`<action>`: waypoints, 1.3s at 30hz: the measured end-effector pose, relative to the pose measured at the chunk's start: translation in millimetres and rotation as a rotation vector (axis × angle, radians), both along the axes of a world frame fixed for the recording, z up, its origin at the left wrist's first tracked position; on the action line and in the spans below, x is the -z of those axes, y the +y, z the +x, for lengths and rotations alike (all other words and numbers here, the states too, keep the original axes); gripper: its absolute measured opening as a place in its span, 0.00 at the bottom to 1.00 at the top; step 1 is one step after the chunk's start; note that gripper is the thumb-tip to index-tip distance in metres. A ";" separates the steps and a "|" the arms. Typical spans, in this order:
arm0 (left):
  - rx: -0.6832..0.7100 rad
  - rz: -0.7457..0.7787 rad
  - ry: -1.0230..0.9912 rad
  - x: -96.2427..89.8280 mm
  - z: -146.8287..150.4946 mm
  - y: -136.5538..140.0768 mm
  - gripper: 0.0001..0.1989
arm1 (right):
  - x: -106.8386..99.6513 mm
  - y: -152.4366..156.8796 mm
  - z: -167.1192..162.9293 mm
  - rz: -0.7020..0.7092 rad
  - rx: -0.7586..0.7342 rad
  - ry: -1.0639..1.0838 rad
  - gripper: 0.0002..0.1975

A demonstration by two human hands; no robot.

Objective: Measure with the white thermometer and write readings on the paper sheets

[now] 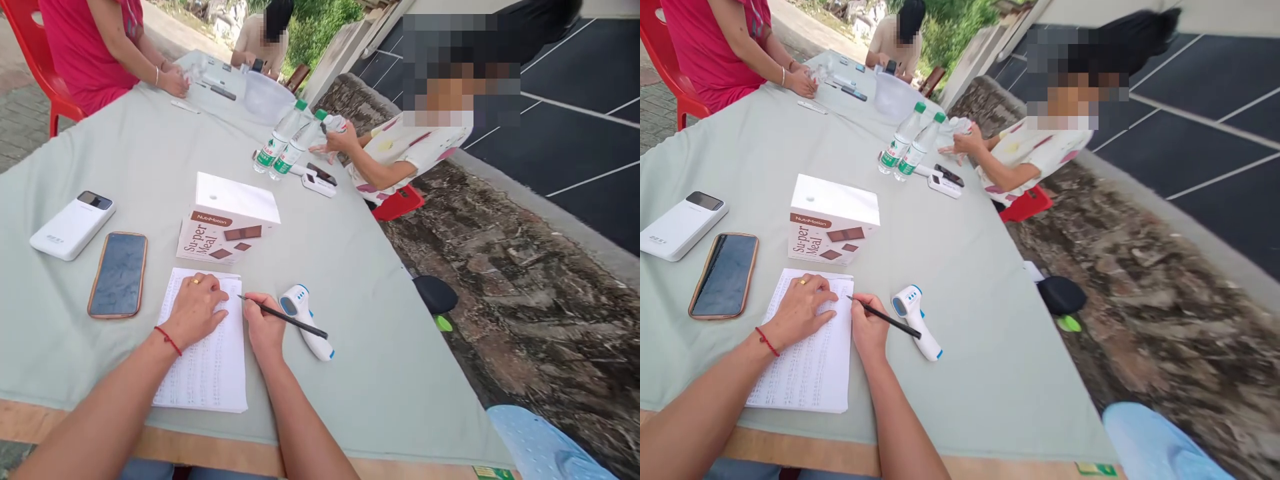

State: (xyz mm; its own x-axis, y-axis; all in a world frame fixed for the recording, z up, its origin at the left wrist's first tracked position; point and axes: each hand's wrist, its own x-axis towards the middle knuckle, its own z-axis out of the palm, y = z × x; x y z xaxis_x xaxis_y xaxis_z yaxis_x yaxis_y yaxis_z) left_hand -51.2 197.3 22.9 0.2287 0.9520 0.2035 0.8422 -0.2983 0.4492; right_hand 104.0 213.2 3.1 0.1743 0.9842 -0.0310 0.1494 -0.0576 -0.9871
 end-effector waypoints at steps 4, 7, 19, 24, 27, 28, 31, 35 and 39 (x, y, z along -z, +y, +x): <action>0.000 -0.002 -0.014 -1.3 0.8 -0.7 0.07 | -1.7 -1.8 -1.6 0.037 -0.025 -0.099 0.08; 0.002 -0.005 -0.023 -1.5 1.0 -0.6 0.07 | -1.9 -1.7 -1.3 0.052 -0.018 -0.136 0.07; -0.004 0.001 -0.046 -1.1 1.9 0.2 0.07 | -2.2 0.8 -3.4 0.040 -0.016 -0.140 0.10; -0.003 0.007 0.002 -0.2 2.2 0.5 0.07 | -2.2 0.9 -3.7 0.047 -0.019 -0.143 0.11; 0.001 -0.002 0.016 -1.1 2.0 0.6 0.07 | -2.8 1.2 -4.0 0.042 -0.021 -0.139 0.11; 0.001 -0.007 0.020 -1.7 2.0 0.5 0.07 | -3.1 1.4 -4.0 0.039 -0.023 -0.138 0.11; 0.000 -0.012 0.032 -3.8 2.0 0.0 0.07 | -4.2 2.0 -4.4 0.029 -0.021 -0.150 0.11; -0.004 -0.005 0.024 -6.7 2.0 -1.1 0.08 | -6.1 2.3 -5.5 0.012 -0.018 -0.176 0.11; -0.003 -0.015 0.032 -7.4 1.4 -1.1 0.08 | -7.8 2.1 -6.2 0.004 -0.027 -0.176 0.11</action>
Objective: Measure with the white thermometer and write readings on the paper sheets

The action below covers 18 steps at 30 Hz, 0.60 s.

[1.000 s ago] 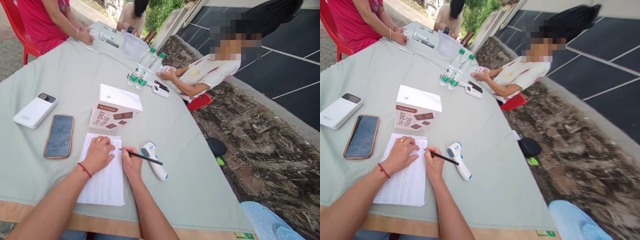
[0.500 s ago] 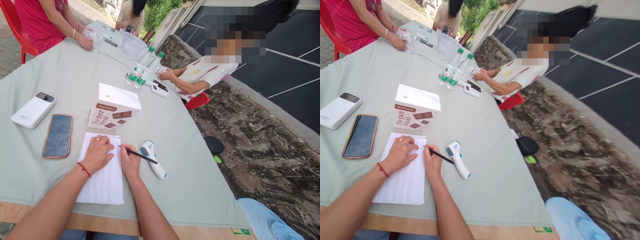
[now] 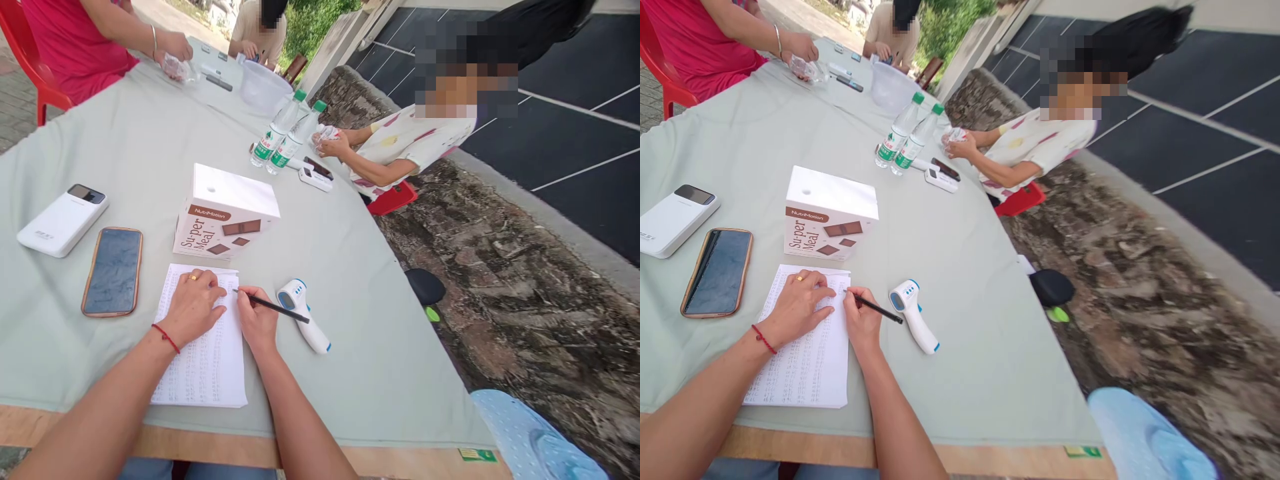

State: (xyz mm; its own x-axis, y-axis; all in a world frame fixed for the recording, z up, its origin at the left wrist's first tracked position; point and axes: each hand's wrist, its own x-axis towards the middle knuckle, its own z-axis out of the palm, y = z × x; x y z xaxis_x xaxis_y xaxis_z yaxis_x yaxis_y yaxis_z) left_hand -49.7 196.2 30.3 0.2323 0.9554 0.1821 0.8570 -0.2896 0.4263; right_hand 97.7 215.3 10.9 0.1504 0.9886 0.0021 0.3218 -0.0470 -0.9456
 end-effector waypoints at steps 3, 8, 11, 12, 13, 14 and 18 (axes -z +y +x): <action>0.000 0.008 0.002 0.7 -0.3 0.2 0.07 | 0.0 -0.5 1.0 -0.006 0.006 0.010 0.11; 0.000 -0.004 0.000 0.8 -0.3 0.1 0.08 | 2.2 -1.2 2.9 -0.002 0.028 0.062 0.11; -0.002 -0.007 0.001 0.2 -0.3 0.2 0.08 | 2.9 -1.0 2.4 0.000 0.015 0.057 0.11; -0.001 -0.007 0.000 0.2 -0.3 0.2 0.08 | 2.8 -1.0 2.1 0.000 0.013 0.051 0.11; -0.001 -0.005 -0.002 0.2 -0.3 0.3 0.08 | 2.6 -0.9 1.8 -0.001 0.011 0.046 0.11; 0.000 -0.003 -0.003 0.2 -0.4 0.3 0.08 | 2.3 -0.9 1.4 -0.001 0.011 0.038 0.11; 0.001 -0.004 -0.002 0.2 -0.7 0.5 0.08 | 0.8 -0.7 0.5 0.004 0.000 0.011 0.10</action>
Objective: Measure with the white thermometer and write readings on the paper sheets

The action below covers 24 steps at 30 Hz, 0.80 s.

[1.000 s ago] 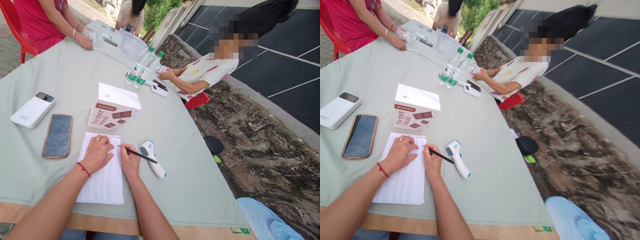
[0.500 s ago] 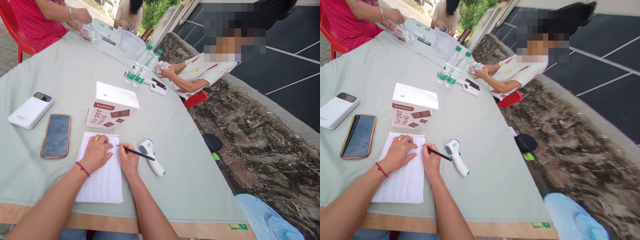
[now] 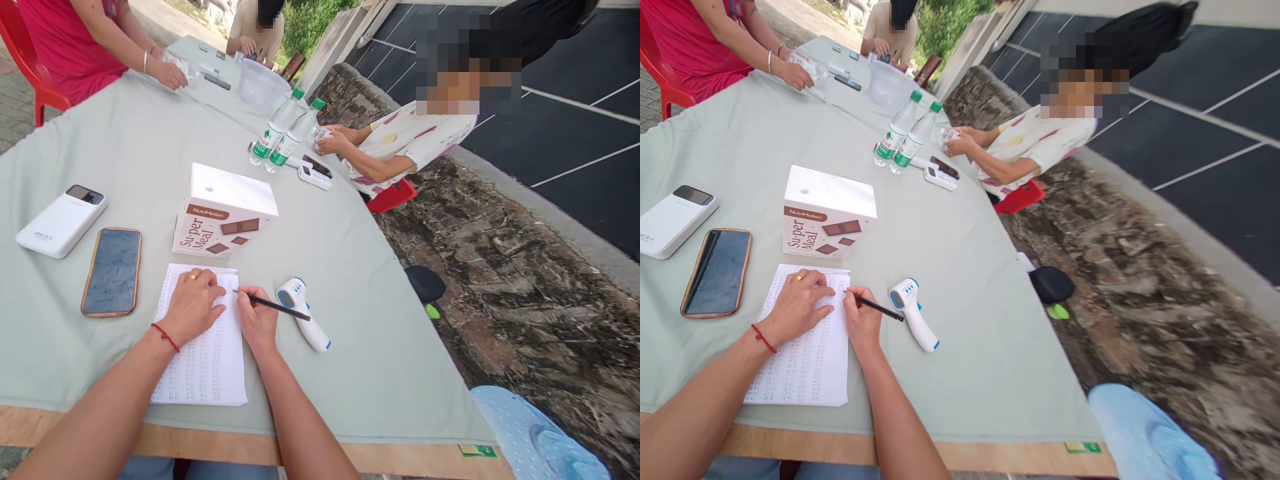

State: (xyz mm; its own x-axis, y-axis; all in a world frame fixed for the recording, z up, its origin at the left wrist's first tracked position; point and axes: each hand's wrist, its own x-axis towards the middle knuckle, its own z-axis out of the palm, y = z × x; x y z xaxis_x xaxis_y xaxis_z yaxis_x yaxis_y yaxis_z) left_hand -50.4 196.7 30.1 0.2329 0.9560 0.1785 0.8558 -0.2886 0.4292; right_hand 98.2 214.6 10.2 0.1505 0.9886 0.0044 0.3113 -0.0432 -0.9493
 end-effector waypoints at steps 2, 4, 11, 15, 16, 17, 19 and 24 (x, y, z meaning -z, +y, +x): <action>-0.004 -0.009 0.001 -0.2 0.0 0.1 0.08 | -0.6 0.1 -0.1 0.000 -0.003 -0.004 0.10; -0.005 -0.016 0.003 -0.1 0.0 0.3 0.08 | -1.1 -0.1 0.0 -0.004 0.008 0.001 0.10; 0.002 -0.003 0.010 1.5 -1.1 0.6 0.08 | -2.3 -2.6 1.8 0.009 0.025 0.030 0.10; 0.002 -0.009 0.017 0.2 -0.8 0.5 0.09 | -2.3 -2.3 0.9 0.014 0.013 0.019 0.09; 0.002 -0.013 0.018 -0.1 -0.7 0.5 0.09 | -2.2 -2.0 0.7 0.012 0.013 0.016 0.10; 0.003 -0.016 0.019 -0.5 -0.6 0.5 0.09 | -2.1 -1.8 0.6 0.010 0.012 0.012 0.10; 0.004 -0.017 0.017 -0.9 -0.5 0.6 0.09 | -1.8 -1.4 0.6 0.007 0.008 0.006 0.10; 0.004 -0.009 0.012 -0.9 -1.0 0.3 0.09 | 1.1 -2.4 2.5 0.023 -0.006 0.008 0.09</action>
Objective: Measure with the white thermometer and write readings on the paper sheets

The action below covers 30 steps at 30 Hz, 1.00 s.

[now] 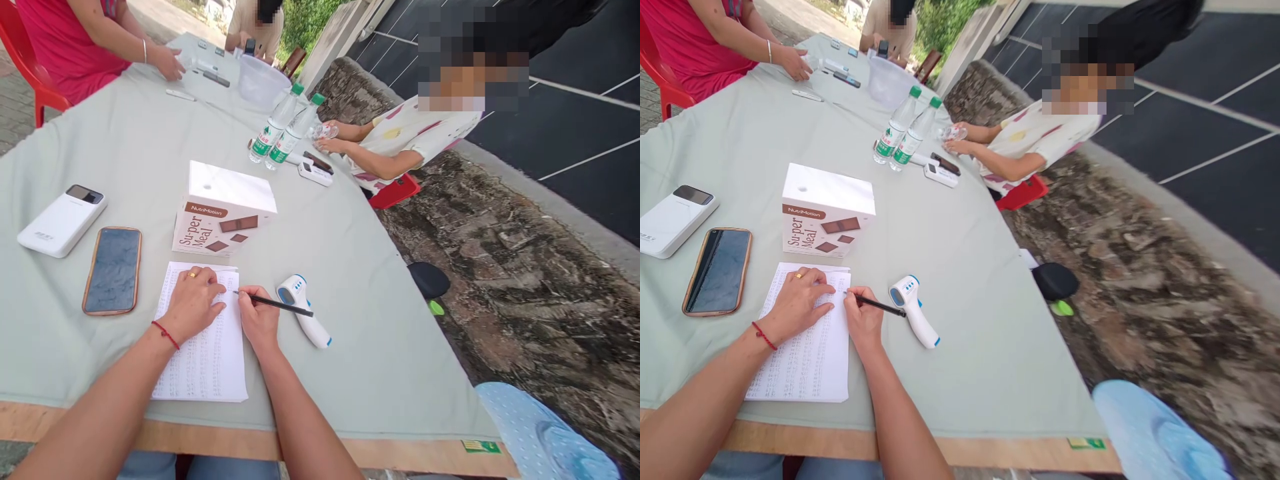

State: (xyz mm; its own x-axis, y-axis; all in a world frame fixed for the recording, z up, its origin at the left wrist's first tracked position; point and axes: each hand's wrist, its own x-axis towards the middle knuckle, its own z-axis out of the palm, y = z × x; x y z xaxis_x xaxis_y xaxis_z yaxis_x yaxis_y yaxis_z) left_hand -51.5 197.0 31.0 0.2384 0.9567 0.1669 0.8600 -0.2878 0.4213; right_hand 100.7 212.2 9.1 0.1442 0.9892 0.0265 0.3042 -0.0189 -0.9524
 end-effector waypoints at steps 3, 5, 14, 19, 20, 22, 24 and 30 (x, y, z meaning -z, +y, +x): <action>0.003 0.001 -0.001 0.5 -0.4 -0.3 0.09 | 3.0 -2.2 1.8 0.016 0.023 0.026 0.08; 0.003 0.007 0.000 0.9 -0.5 -0.2 0.08 | 4.6 -3.7 2.6 0.017 0.014 0.042 0.08; -0.003 -0.020 -0.001 -1.5 0.5 0.4 0.09 | 2.8 -3.6 -0.7 0.019 -0.069 0.003 0.08; -0.004 -0.006 -0.007 -0.4 0.8 0.3 0.09 | 1.7 -3.0 -0.9 0.019 -0.063 -0.012 0.08; -0.003 -0.002 -0.009 0.0 0.8 0.3 0.09 | 1.7 -2.9 -1.0 0.019 -0.063 -0.013 0.08; -0.001 0.006 -0.012 0.4 0.6 0.2 0.08 | 2.0 -2.7 -1.3 0.017 -0.066 -0.014 0.08; -0.001 0.008 -0.011 0.5 0.4 0.2 0.08 | 2.5 -2.5 -1.4 0.016 -0.069 -0.018 0.08; 0.002 0.008 -0.005 0.4 0.1 0.0 0.08 | 2.6 -2.6 -0.9 0.026 -0.068 -0.036 0.07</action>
State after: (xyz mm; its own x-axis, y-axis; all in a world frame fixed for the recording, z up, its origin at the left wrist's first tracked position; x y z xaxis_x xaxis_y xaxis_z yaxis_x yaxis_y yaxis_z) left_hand -51.4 196.9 30.6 0.2390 0.9549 0.1762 0.8573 -0.2927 0.4236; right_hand 99.9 209.6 6.5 0.0757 0.9956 0.0559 0.3383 0.0271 -0.9406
